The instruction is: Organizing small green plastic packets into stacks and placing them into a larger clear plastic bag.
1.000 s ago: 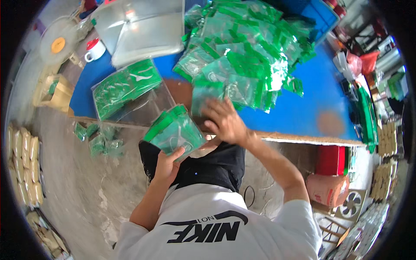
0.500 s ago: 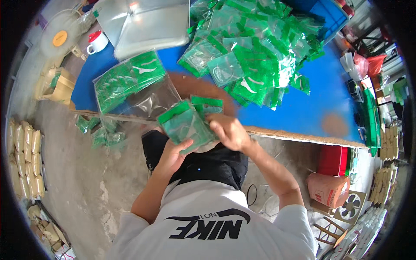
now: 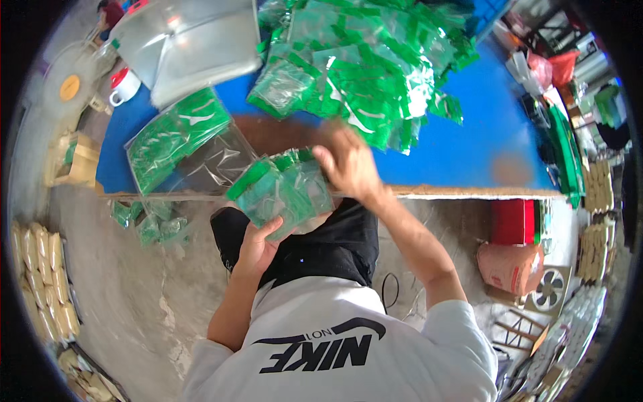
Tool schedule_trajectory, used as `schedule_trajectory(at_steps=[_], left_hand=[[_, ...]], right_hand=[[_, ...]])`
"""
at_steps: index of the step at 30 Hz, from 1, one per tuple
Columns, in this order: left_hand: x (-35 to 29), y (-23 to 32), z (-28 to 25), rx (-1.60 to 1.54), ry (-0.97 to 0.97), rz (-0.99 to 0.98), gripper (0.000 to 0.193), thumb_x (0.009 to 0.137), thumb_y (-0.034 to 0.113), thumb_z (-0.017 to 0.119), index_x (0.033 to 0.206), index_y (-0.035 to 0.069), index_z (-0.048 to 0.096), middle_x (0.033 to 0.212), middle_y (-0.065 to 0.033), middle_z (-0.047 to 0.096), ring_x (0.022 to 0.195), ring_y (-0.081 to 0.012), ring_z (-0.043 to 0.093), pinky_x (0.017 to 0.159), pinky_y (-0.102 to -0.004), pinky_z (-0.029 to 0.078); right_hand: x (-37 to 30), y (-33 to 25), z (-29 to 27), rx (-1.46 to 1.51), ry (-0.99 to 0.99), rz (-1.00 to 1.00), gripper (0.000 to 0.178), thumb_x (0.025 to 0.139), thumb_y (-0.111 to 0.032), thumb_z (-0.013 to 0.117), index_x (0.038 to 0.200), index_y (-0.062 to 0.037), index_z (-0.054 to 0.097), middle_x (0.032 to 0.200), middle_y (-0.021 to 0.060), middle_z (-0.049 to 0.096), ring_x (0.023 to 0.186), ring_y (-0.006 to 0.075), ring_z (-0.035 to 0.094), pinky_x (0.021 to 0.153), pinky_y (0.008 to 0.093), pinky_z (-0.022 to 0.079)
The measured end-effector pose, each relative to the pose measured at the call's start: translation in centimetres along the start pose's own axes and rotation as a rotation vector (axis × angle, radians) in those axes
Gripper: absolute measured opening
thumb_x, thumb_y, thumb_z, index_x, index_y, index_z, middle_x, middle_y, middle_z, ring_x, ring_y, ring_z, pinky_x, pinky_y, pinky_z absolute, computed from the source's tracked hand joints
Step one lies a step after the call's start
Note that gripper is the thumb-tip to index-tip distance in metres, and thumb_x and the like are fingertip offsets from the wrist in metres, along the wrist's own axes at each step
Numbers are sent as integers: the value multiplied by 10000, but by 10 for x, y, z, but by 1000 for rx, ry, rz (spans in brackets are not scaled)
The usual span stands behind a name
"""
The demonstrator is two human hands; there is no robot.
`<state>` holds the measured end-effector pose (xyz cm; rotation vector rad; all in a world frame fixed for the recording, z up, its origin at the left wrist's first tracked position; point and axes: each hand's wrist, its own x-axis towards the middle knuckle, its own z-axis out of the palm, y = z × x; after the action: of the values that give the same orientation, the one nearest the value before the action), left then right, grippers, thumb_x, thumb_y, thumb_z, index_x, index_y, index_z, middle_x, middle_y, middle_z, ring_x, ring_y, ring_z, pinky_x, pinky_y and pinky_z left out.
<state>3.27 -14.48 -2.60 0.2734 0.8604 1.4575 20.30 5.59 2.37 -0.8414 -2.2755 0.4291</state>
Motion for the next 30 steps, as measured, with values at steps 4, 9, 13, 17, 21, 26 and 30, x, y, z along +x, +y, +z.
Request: schedule_trajectory(at_steps=[4, 9, 13, 17, 21, 26, 30], left_hand=[[4, -4, -6, -4, 31, -2, 558, 885, 66, 653, 1393, -5, 435, 1319, -132, 581, 1191, -289, 606, 1019, -459, 522], [1, -10, -29, -174, -120, -72, 599, 827, 20, 700, 1377, 11, 462, 1281, -120, 609, 1214, -281, 590, 1058, -439, 470], [8, -14, -4, -427, -327, -144, 643, 836, 93, 743, 1398, 12, 441, 1345, -134, 564, 1280, -295, 539, 1092, -500, 436], [13, -18, 12, -237, -93, 26, 597, 881, 120, 690, 1407, 11, 429, 1375, -138, 550, 1286, -316, 534, 1081, -517, 452], [-8, -9, 0, -134, 5, 14, 601, 859, 48, 655, 1411, 18, 419, 1353, -103, 553, 1294, -284, 526, 1113, -483, 425], [-7, -18, -42, -211, -85, 102, 673, 805, 54, 699, 1414, 9, 416, 1357, -124, 554, 1292, -292, 525, 1105, -457, 427], [-3, -23, -33, -311, -287, 10, 715, 828, 193, 763, 1442, 54, 424, 1400, -119, 538, 1334, -333, 481, 1120, -539, 389]], right_hand=[[-22, 19, -21, -259, -59, -118, 751, 836, -494, 707, 1328, 36, 506, 1349, 247, 485, 1253, 411, 453, 1060, 498, 371], [-86, 19, -20, 193, -18, -156, 460, 870, -142, 746, 1278, -27, 565, 1213, 175, 621, 1139, 332, 590, 983, 432, 478], [-66, -62, -8, 1430, 410, 757, 200, 985, -147, 639, 1151, -38, 631, 1030, 44, 682, 864, 119, 654, 655, 307, 580], [-51, -49, -3, 951, 71, 681, 322, 1023, -324, 575, 1023, -11, 652, 965, 42, 656, 954, 139, 587, 790, 313, 485], [-2, 33, -10, -306, 65, 22, 816, 922, -585, 573, 1382, 77, 446, 1425, 338, 412, 1341, 490, 378, 1127, 549, 304], [-41, 4, -17, -162, -365, -248, 778, 838, -434, 753, 1417, -6, 457, 1342, 282, 514, 1282, 389, 508, 1091, 529, 385], [-84, -31, 11, 1005, 12, 664, 245, 1007, -170, 594, 1194, -12, 608, 919, 73, 688, 692, 123, 646, 711, 304, 537]])
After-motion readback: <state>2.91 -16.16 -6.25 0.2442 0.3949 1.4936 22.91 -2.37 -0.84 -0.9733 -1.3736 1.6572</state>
